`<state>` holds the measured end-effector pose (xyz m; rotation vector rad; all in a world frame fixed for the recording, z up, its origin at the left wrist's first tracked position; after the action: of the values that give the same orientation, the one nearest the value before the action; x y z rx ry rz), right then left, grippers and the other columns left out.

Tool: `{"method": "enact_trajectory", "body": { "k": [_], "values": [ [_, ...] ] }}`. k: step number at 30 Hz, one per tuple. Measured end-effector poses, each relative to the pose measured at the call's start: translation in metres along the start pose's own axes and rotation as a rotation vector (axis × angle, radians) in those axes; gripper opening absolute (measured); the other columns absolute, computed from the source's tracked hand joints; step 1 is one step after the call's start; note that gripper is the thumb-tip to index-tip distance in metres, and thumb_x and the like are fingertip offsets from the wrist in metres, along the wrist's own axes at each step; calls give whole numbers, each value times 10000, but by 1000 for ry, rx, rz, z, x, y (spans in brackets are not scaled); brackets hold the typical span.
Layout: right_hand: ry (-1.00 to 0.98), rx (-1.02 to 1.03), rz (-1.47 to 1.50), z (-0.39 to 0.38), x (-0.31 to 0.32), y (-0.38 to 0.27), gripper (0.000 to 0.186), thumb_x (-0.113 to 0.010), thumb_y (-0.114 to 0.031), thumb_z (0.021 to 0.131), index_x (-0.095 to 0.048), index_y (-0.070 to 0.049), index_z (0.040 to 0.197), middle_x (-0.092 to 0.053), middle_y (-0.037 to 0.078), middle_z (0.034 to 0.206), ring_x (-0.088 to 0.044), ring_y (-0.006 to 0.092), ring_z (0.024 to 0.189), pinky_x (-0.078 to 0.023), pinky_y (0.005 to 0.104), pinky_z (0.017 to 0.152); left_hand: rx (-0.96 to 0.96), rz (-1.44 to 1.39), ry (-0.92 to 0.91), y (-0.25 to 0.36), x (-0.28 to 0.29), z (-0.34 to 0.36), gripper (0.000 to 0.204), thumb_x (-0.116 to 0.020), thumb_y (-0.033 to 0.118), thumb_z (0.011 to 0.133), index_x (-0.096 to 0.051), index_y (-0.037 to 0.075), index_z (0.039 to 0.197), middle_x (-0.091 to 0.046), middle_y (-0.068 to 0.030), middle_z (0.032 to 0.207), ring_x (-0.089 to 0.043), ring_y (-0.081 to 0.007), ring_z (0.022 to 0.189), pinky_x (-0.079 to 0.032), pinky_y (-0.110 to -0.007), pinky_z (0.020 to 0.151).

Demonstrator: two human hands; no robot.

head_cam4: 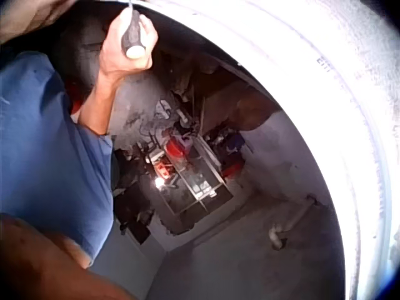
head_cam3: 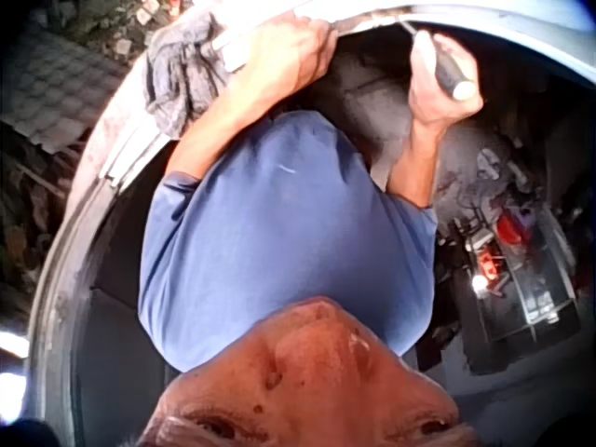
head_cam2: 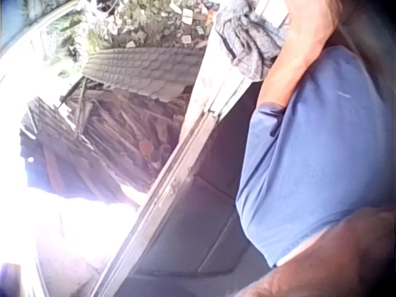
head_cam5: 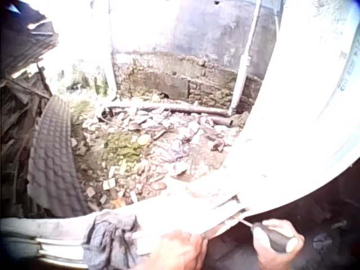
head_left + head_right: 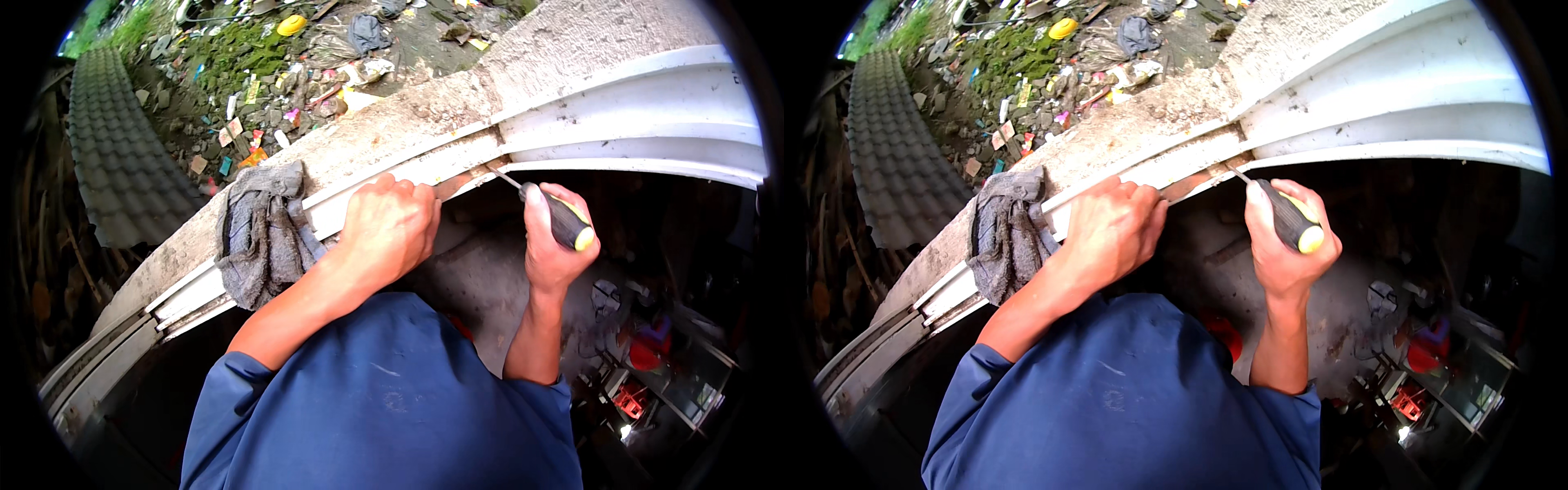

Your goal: The person uses a screwdriver to tighten screws into a white window frame attached to a concrete wall. The person holds the frame steady with one hand while turning the screwdriver with the other to secure the frame in place.

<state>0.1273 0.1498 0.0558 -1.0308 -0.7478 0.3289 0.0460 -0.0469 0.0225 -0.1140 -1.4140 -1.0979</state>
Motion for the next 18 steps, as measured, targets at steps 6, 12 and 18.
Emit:
{"method": "enact_trajectory", "body": {
  "k": [6,12,18],
  "values": [
    [118,210,85,-17,39,-7,185,-745,-80,855,-713,70,959,-679,119,927,-642,195,826,-538,331,794,3,-123,119,13,12,-6,187,-723,135,886,-581,49,801,-609,-156,683,-605,-372,640,-506,-485,581],
    [-102,349,-105,-19,38,0,175,-702,-47,820,-672,57,958,-617,156,1042,-615,299,946,-511,405,868,23,-109,178,20,9,-19,230,-731,207,874,-605,46,769,-619,-145,691,-615,-354,648,-505,-483,587],
    [-362,199,-8,-49,5,14,188,-759,-52,891,-671,39,1030,-640,72,868,-574,148,740,-497,274,703,49,-122,200,25,15,-48,223,-709,203,893,-608,53,763,-619,-117,697,-607,-320,669,-491,-446,600]
  ]
}}
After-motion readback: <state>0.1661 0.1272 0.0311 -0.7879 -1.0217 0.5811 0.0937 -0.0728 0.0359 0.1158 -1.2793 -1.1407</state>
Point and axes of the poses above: each hand's wrist, its own z-axis towards the middle knuckle, its own x-axis out of the back of the hand, y = z × x, the point moved 2 cm from there along z, towards the middle knuckle
